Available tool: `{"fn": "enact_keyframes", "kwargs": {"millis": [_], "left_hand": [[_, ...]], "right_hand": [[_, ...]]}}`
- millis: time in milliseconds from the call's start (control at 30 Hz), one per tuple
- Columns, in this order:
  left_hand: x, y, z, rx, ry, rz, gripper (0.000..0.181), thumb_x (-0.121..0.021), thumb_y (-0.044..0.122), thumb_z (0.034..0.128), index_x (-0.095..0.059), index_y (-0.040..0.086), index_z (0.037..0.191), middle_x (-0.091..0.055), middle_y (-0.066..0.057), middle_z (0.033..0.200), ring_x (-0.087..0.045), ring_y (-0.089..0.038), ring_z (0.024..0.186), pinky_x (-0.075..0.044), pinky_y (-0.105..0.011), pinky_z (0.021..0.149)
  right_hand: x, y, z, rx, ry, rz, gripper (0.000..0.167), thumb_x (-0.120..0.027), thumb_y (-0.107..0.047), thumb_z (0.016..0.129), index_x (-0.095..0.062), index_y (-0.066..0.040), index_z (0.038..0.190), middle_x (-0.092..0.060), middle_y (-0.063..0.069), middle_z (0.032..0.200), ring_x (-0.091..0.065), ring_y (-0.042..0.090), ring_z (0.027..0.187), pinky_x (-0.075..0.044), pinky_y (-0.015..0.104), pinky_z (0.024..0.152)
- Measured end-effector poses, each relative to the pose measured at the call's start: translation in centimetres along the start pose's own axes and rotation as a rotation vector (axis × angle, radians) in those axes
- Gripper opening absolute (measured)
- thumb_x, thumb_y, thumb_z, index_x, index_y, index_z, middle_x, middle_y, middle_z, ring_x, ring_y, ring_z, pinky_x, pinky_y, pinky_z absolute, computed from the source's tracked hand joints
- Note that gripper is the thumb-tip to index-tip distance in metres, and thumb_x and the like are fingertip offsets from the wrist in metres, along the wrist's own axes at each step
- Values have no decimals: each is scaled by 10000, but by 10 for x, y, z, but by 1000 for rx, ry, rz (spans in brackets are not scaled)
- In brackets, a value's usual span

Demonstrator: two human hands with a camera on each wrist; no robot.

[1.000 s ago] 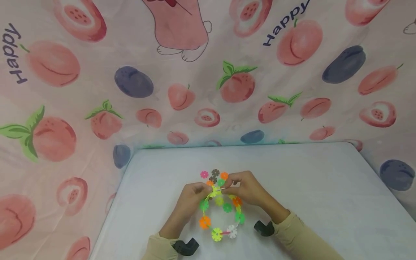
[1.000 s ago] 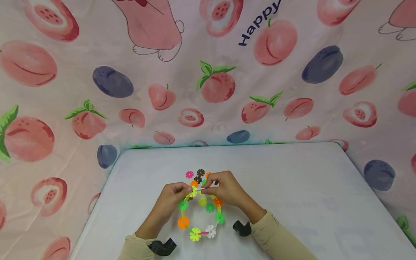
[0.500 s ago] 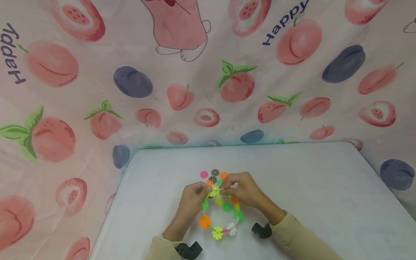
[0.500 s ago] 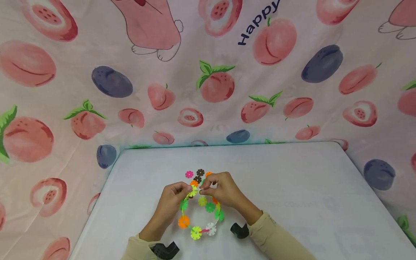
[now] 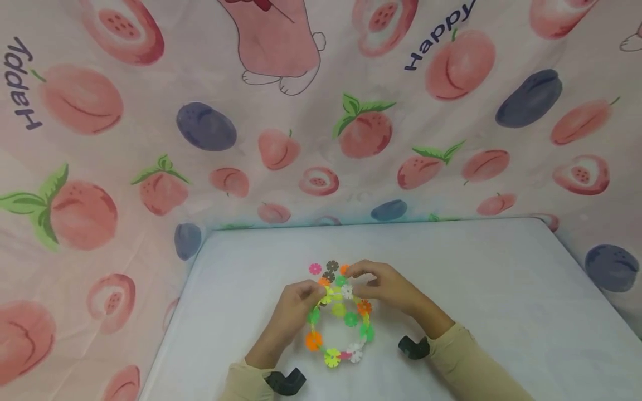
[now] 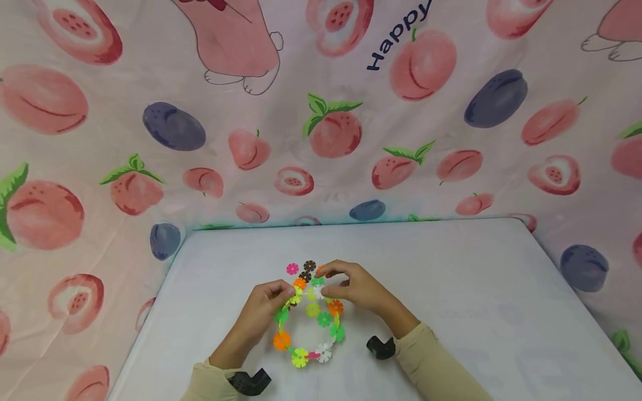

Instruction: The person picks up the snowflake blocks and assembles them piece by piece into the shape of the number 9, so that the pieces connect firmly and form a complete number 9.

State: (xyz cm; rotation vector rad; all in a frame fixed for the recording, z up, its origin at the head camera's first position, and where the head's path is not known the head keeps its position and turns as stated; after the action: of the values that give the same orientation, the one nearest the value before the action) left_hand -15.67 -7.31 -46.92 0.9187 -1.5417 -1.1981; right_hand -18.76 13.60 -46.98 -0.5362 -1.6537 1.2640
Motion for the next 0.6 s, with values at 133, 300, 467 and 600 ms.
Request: {"fn": "enact_keyframes", "kwargs": {"millis": [133,300,467,600], "left_hand": [[1,-4,1,30,-10,-60,220,-654,215,993,-716,4,975,-649,-23,895,-587,-184,883,-519,-276,846],[0,-9,3,60,-28,-84,230,-650,219,994,-720,0,993,-661,-23,900,-595,-191,898,-513,-302,880],[1,-15,3,114,-25,-100,269,-615,248,1015,-729,7,1049,-679,-29,884,-610,-179,878,-507,-302,852],[1,-20,4,174,-24,-168,290,-586,235,1024,-719,-15,1083,-671,-32,857,-619,-176,830,-526,-262,788]], "right_hand": [[3,20,2,-186,-3,53,352,-677,-371,980,-685,-170,1269,-687,-1,1256,-633,242,1097,-562,435,945],[-6,33,2,-326,-46,113,345,-700,-389,950,-726,-125,1170,-717,20,1058,-629,194,909,-551,309,800],[-8,32,0,-337,-34,172,247,-720,-290,935,-747,-89,1075,-692,26,906,-607,187,818,-542,297,738],[-5,21,0,-298,-20,218,231,-714,-232,931,-744,-42,1059,-679,22,872,-597,180,788,-548,290,727]]}}
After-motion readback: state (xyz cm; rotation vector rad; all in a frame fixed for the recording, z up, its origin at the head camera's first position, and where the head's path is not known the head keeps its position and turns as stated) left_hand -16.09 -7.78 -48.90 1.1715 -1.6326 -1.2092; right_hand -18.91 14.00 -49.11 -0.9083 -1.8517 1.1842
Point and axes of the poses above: each hand's wrist, its own z-axis towards the middle knuckle, its own x-axis out of the back of the hand, y = z × x, the point moved 6 cm from there along z, towards the middle knuckle
